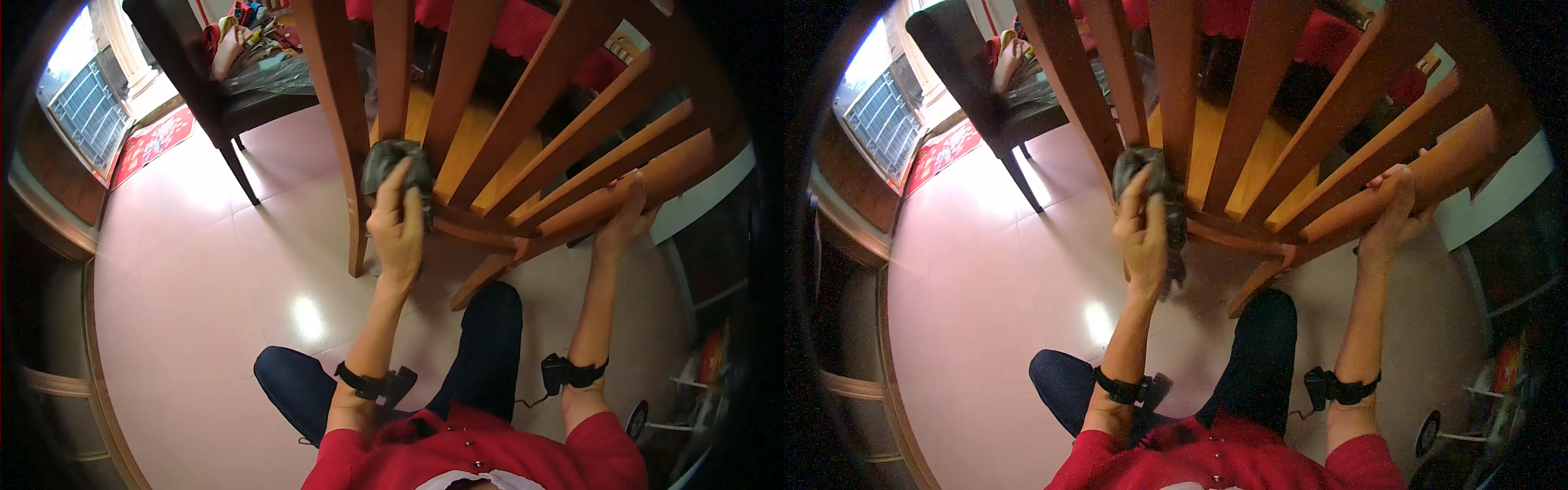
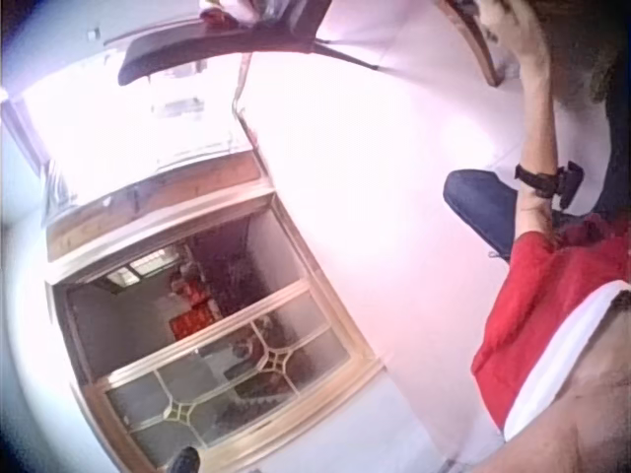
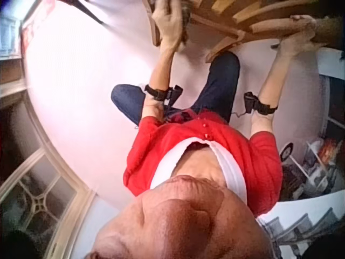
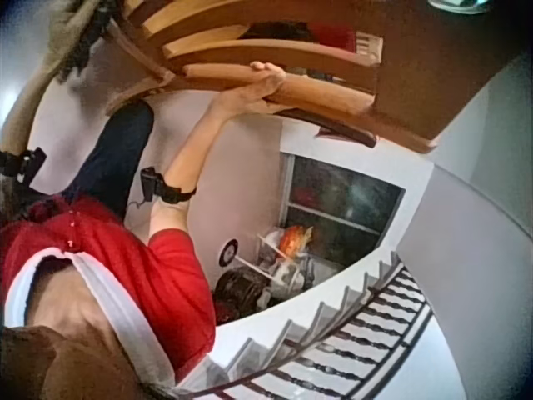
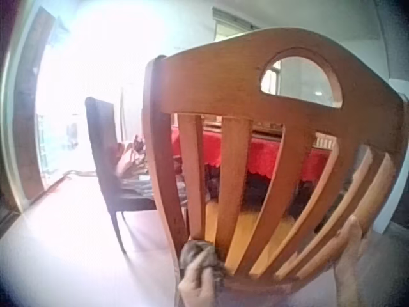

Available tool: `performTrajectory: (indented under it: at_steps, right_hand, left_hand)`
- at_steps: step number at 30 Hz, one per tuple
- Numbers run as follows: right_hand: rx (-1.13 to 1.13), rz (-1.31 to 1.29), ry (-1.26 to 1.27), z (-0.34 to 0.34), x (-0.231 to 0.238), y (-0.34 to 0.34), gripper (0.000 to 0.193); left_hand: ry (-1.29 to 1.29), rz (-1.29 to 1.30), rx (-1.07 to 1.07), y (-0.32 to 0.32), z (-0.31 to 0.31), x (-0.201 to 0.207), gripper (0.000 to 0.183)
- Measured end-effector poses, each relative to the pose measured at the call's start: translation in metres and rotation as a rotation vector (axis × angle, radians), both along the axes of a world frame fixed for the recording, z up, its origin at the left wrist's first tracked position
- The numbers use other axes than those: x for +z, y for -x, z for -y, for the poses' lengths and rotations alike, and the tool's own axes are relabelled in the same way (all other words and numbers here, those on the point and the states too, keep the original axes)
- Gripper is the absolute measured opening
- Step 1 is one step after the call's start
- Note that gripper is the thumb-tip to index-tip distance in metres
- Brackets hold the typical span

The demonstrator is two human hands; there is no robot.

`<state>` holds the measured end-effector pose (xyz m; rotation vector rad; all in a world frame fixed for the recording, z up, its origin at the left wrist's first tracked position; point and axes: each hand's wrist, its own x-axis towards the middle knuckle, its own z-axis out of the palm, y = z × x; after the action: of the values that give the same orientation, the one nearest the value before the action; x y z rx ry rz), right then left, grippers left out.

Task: Cleaning and wiping down wooden and leather dining chairs with a cloth.

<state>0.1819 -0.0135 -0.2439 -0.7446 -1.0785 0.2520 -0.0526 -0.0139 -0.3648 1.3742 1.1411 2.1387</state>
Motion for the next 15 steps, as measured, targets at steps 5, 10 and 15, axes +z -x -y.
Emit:
performTrajectory:
  at_steps: [5, 10, 15]
  right_hand:
    - [-0.026, -0.013, -0.004, 0.0, -0.005, -0.005, 0.049]
    - [-0.053, 0.022, 0.007, 0.002, -0.002, -0.003, 0.052]
    - [-0.043, 0.022, 0.017, 0.0, -0.004, -0.004, 0.055]
  left_hand:
    - [0.263, -0.433, 0.13, 0.006, -0.022, -0.006, 0.044]
    - [0.339, -0.72, 0.07, 0.017, -0.013, -0.001, 0.052]
    - [0.256, -0.521, -0.059, 0.023, -0.011, -0.019, 0.048]
